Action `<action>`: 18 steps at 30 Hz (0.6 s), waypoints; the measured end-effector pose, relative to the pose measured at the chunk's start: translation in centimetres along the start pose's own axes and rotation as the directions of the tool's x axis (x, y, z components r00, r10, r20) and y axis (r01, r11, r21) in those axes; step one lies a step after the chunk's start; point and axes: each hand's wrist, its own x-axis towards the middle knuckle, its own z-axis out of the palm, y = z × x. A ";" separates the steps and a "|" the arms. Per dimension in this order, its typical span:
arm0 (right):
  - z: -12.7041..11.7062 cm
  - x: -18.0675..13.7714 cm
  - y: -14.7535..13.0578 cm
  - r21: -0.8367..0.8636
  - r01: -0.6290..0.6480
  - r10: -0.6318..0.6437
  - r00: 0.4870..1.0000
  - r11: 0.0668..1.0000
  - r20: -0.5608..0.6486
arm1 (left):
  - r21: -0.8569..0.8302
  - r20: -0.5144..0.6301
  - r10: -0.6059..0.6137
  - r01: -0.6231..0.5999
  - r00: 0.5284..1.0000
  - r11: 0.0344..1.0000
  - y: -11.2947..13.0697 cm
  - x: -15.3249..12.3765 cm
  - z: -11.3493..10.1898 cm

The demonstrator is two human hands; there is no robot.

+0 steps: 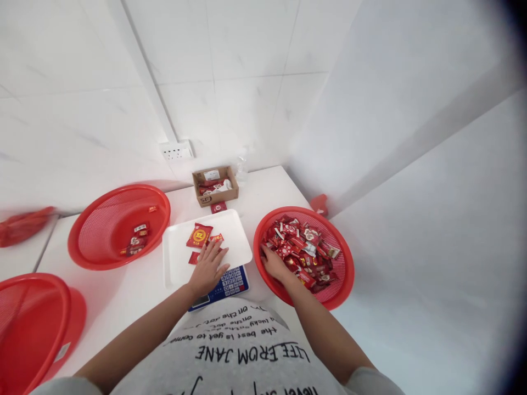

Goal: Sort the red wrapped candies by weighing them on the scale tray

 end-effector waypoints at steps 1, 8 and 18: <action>0.3 0.2 0.0 0.014 -0.007 0.007 1.000 1.000 0.013 | -0.014 -0.006 -0.005 0.005 1.000 1.000 0.4 -0.6 0.1; 0.3 -1.9 1.3 0.121 -0.072 0.060 0.993 0.990 0.104 | -0.053 -0.033 -0.032 0.031 0.999 0.998 0.6 -4.1 0.3; -1.8 -5.5 1.6 0.217 -0.130 0.101 0.985 0.968 0.142 | -0.010 0.042 -0.147 0.148 0.988 0.989 0.3 -3.7 -0.1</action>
